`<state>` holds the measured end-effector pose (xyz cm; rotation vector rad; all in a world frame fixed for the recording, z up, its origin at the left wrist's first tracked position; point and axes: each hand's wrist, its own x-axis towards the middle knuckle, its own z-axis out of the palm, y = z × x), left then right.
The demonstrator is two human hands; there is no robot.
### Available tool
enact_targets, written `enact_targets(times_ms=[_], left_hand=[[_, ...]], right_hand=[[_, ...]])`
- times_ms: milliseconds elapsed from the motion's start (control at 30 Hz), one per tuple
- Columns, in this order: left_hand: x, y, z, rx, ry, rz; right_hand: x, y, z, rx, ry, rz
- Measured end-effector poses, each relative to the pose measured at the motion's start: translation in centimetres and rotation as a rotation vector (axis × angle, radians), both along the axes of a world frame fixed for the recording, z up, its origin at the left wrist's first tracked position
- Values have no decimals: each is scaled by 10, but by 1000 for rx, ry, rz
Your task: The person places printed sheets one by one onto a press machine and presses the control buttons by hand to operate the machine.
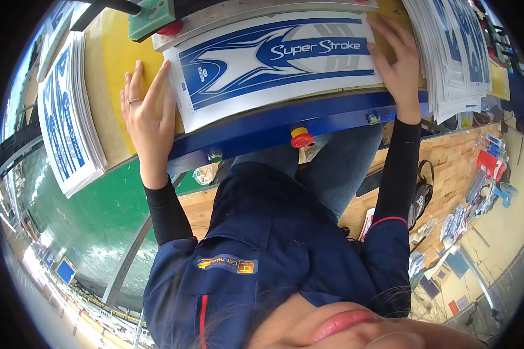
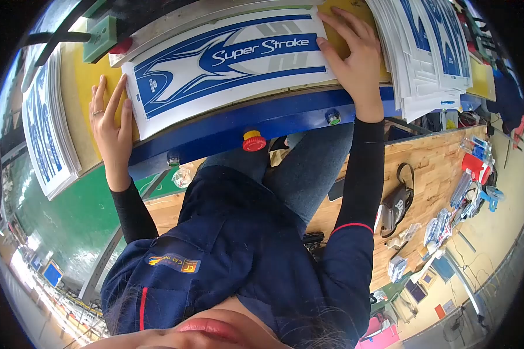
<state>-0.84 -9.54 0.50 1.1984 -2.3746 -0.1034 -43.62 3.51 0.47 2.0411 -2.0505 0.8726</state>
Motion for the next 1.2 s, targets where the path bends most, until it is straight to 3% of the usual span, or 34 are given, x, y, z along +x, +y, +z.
enact_targets(times_ms=[67,167,200,267,367,467,633,867,967,1000,1033,1067,1133,1200], left_hand=[[2,0,-1,17,17,-15],[6,10,4,-76,19,22],[14,12,5,-122,-73,-21],[13,44,13,63,-33,-138],[23,78,11,174,-135,-168],[22,87,11,187,-191,-163],[19,90,17,195,-246,-157],[20,90,11,108,-147,-169],[24,82,18,64,-64,-173],[30,73,11,42,-27,-165],[34,63,7,18,10,-158],[35,54,8,-1,161,-186],[39,37,7,-22,221,-161],[38,20,9,-160,212,-149]], right_hand=[[0,1,-2,-25,2,1],[-8,8,-6,-224,-405,33],[-8,17,-3,-160,-405,14],[-3,42,4,-27,-406,-14],[28,88,11,194,39,-80],[28,112,9,308,-62,-102],[26,116,8,334,20,-159],[36,117,16,270,103,-173],[64,111,48,428,116,-265],[93,103,87,451,-18,-169],[127,104,124,143,-42,70],[157,108,157,33,-334,336],[199,122,189,-12,-547,728],[221,136,199,0,-614,895]])
